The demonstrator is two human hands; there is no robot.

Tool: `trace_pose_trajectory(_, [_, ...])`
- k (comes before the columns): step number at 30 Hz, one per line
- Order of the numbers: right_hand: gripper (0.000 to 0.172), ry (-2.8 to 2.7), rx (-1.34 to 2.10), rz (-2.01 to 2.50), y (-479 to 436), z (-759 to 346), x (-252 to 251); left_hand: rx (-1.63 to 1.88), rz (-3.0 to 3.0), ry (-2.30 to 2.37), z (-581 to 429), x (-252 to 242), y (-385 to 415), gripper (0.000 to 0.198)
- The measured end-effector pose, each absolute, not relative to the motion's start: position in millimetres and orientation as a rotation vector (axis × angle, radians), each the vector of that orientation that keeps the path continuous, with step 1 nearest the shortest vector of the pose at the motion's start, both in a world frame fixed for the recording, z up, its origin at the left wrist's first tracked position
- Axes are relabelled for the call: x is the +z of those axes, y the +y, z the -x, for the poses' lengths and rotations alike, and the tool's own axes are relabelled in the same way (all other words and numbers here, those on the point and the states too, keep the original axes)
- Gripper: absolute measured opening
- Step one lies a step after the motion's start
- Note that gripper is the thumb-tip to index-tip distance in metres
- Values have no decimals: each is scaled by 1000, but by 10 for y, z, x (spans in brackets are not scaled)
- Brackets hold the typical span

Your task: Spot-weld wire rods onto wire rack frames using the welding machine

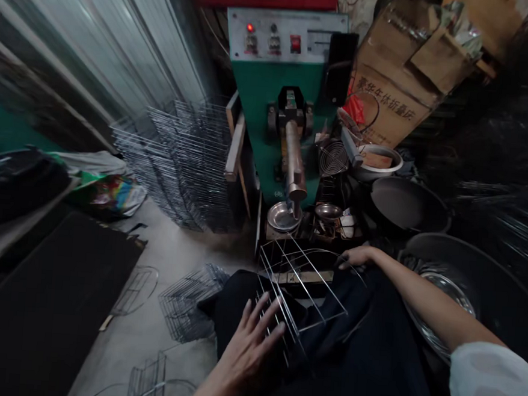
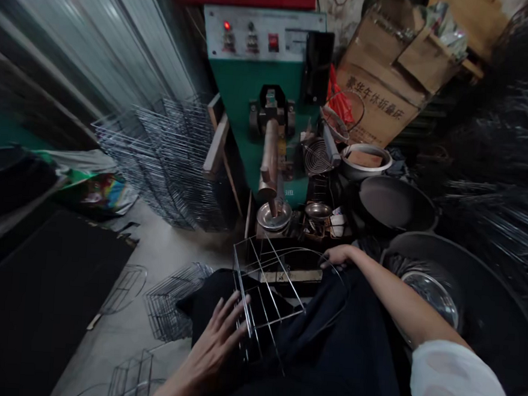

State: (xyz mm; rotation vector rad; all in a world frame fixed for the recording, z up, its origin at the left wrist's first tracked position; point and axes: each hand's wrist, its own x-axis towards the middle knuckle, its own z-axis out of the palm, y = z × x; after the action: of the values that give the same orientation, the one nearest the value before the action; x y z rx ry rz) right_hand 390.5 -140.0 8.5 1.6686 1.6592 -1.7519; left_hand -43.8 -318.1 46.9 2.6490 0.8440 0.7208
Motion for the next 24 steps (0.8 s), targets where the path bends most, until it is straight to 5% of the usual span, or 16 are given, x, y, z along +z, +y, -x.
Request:
trace_pose_trajectory(5, [84, 1651, -1796, -1722, -1449, -3935, 224, 971, -2578, 747, 345, 407, -3161, 85])
trace_pose_trajectory(8, [90, 1911, -1796, -1839, -1474, -3978, 510, 993, -2231, 939, 339, 606, -2950, 91])
trace_pose_trajectory(12, [68, 2557, -1544, -1866, -1443, -3927, 1015, 1032, -1848, 1061, 298, 740, -2557, 97])
trace_pose_trajectory(16, [52, 2625, -1626, -1660, -1365, -3726, 1327, 984, -1791, 1029, 177, 658, -2259, 95])
trace_pose_trajectory(24, [58, 2786, -1645, -1766, -1149, -3429, 1271, 1017, -1719, 977, 80, 632, -2059, 94])
